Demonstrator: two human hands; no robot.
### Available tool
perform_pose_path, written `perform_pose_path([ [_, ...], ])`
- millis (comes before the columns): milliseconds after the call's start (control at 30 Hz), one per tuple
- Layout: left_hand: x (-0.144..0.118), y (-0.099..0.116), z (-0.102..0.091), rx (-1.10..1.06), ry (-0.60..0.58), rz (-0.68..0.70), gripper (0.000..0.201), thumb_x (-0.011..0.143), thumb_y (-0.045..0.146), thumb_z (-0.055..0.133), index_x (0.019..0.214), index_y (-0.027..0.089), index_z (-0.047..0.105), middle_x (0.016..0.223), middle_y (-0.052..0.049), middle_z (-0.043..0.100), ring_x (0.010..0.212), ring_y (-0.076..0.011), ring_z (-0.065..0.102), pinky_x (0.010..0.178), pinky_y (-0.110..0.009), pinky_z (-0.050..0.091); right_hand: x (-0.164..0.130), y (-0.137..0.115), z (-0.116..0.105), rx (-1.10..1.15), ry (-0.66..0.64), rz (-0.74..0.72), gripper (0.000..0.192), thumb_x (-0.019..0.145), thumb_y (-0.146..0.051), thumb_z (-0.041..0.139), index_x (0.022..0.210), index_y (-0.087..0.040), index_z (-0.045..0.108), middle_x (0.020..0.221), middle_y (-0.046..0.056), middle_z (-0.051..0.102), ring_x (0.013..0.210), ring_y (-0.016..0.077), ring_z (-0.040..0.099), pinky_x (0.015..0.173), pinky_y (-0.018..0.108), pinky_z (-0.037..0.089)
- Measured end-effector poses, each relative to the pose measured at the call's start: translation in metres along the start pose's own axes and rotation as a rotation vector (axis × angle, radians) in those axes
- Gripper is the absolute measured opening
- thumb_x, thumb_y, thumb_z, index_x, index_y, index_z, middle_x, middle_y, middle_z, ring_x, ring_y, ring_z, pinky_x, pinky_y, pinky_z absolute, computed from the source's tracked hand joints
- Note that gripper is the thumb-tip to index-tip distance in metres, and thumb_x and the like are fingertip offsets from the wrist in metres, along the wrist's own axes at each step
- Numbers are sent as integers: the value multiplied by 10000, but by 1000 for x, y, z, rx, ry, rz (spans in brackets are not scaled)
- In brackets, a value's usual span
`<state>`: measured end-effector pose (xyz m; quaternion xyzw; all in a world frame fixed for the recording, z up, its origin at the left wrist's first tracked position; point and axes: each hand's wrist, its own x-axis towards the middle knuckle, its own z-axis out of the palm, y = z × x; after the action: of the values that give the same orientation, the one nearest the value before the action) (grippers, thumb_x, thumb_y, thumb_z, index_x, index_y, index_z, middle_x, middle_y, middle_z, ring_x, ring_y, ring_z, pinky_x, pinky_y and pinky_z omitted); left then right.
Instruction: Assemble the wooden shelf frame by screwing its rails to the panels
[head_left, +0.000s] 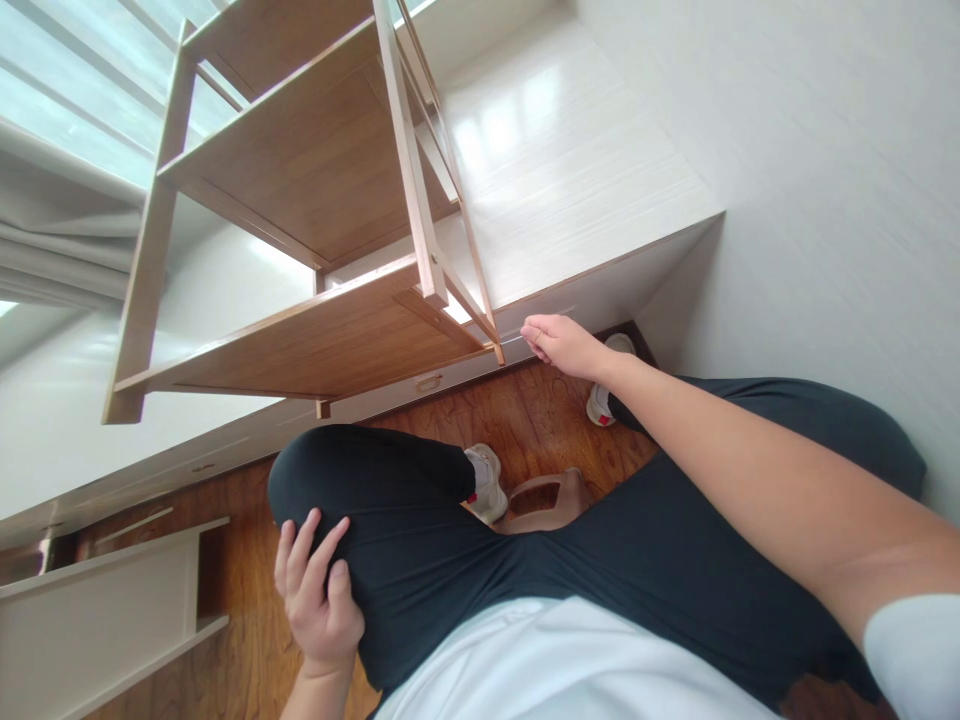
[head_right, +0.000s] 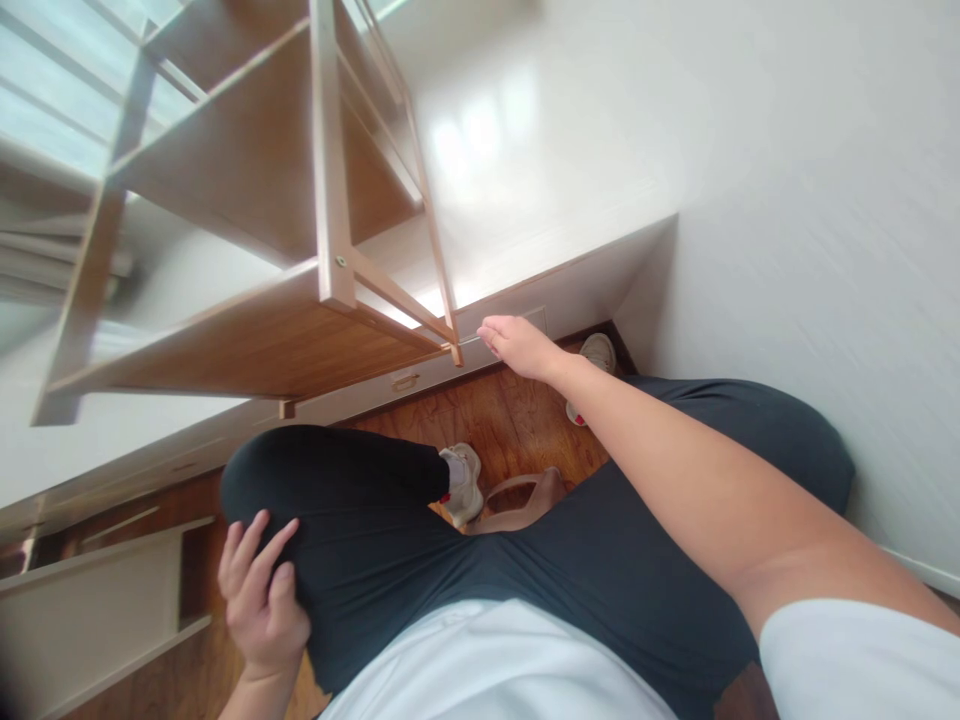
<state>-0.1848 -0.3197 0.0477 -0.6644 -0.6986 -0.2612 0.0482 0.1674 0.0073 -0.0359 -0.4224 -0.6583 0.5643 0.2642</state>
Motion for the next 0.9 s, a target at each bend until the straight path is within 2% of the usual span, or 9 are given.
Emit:
perform_pose_path([
  [67, 0, 0, 0, 3, -2, -5, 380, 1010, 197, 527, 1339, 231, 713, 1617, -100, 554, 1583, -379, 385, 1318, -649, 257, 0, 3, -2, -93, 32, -81, 407, 1044, -385, 510, 672, -223, 480, 612, -15, 524, 608, 143, 475, 636, 290, 373],
  [133, 1, 0, 0, 4, -2, -8, 375, 1011, 198, 524, 1334, 228, 714, 1618, -102, 553, 1585, -375, 383, 1319, -644, 257, 0, 4, -2, -50, 34, -75, 426, 1050, -437, 515, 683, -221, 500, 613, -14, 529, 601, 143, 482, 629, 291, 378],
  [300, 0, 1, 1, 2, -1, -9, 374, 1010, 210, 522, 1329, 226, 716, 1614, -105, 556, 1585, -369, 387, 1328, -639, 250, 2, 3, 5, 293, -28, 144, 539, 1034, -616, 523, 674, -214, 544, 583, 2, 531, 497, 137, 487, 500, 280, 392],
  [467, -1, 1, 1, 7, -3, -20, 390, 1013, 237, 520, 1353, 237, 710, 1615, -105, 553, 1588, -373, 382, 1327, -643, 257, 3, 4, 6, 589, -94, 350, 508, 1010, -524, 579, 618, -203, 554, 544, 20, 542, 484, 143, 499, 489, 282, 441],
  [600, -1, 1, 0, 5, -4, -20, 383, 1016, 237, 516, 1345, 232, 713, 1608, -110, 558, 1584, -375, 385, 1323, -643, 261, 0, 3, 6, 767, -145, 461, 426, 1014, -439, 580, 663, -202, 538, 561, 2, 545, 495, 132, 502, 494, 267, 452],
  [733, 1, 2, 1, -9, -10, -6, 407, 1009, 193, 527, 1372, 250, 702, 1626, -92, 544, 1590, -372, 375, 1324, -644, 247, 0, -1, 7, 707, -16, 410, 271, 979, -414, 678, 828, -218, 568, 594, -27, 582, 505, 128, 521, 476, 241, 445],
  [900, 3, 3, 1, -5, -3, -5, 395, 1008, 195, 526, 1356, 236, 708, 1618, -100, 551, 1587, -376, 381, 1324, -651, 249, 3, -1, 5, 497, 48, 265, 263, 963, -432, 723, 872, -231, 582, 605, -41, 582, 498, 119, 505, 460, 236, 414],
])
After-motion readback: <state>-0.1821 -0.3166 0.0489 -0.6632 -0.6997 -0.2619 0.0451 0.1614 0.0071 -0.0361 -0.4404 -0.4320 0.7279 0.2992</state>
